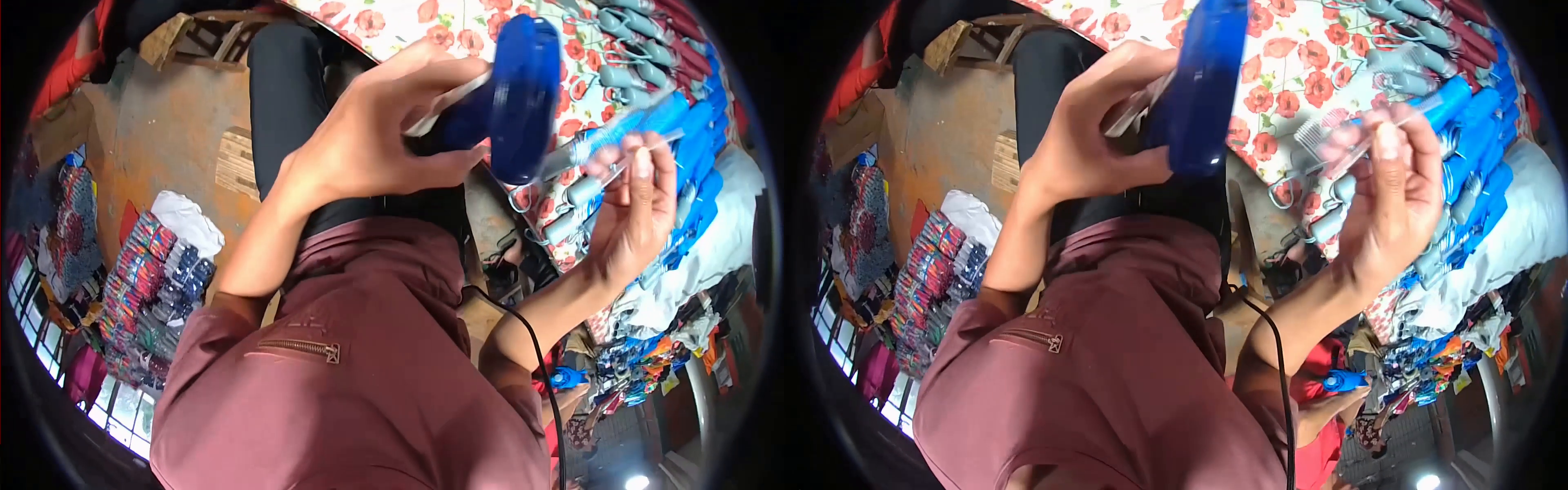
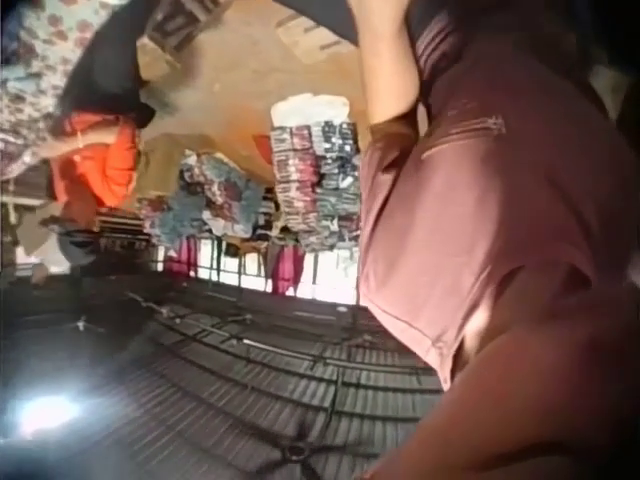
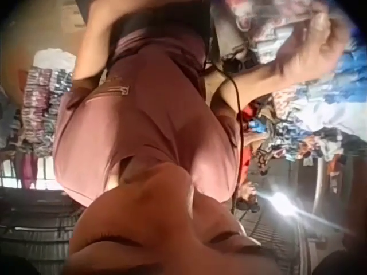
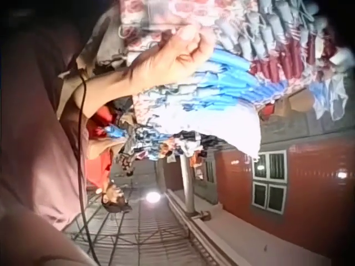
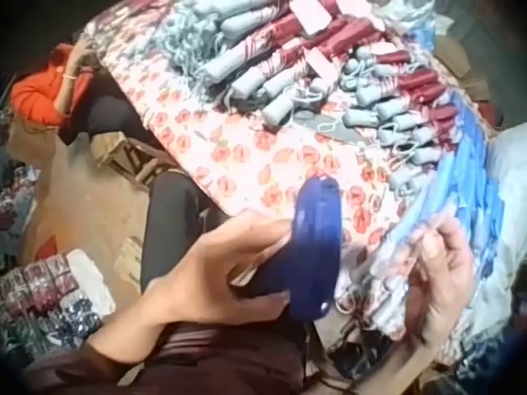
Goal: Applying labels and tags to folded umbrellas at a production table.
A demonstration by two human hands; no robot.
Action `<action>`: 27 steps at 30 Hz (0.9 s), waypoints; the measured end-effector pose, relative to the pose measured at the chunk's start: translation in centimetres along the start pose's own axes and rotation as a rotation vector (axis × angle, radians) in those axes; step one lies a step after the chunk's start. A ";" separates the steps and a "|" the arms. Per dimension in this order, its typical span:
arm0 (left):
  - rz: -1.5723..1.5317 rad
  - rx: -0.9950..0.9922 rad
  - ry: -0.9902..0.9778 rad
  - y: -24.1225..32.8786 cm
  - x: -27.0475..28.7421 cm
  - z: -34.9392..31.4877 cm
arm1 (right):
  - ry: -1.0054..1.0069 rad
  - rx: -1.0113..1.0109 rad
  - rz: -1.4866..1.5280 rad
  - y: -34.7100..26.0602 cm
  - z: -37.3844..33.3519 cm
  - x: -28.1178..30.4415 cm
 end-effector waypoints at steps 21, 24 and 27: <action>0.006 -0.024 -0.079 4.0 0.9 -9.0 | -0.144 0.145 -0.138 -2.4 -9.6 -6.0; 0.029 0.110 -0.106 3.0 1.1 -9.1 | -0.097 0.036 0.042 -2.5 -10.0 -8.6; 0.040 0.106 -0.082 3.2 0.4 -10.1 | -0.088 0.039 0.154 -3.1 -10.4 -8.2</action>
Point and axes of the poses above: each hand's wrist, its own z-axis towards the middle knuckle, its own x-axis out of the back of the hand, y = z × x, the point moved 4 cm from there along z, towards the middle knuckle, and after that the axes turned 7 degrees about x, right-handed, at the moved point
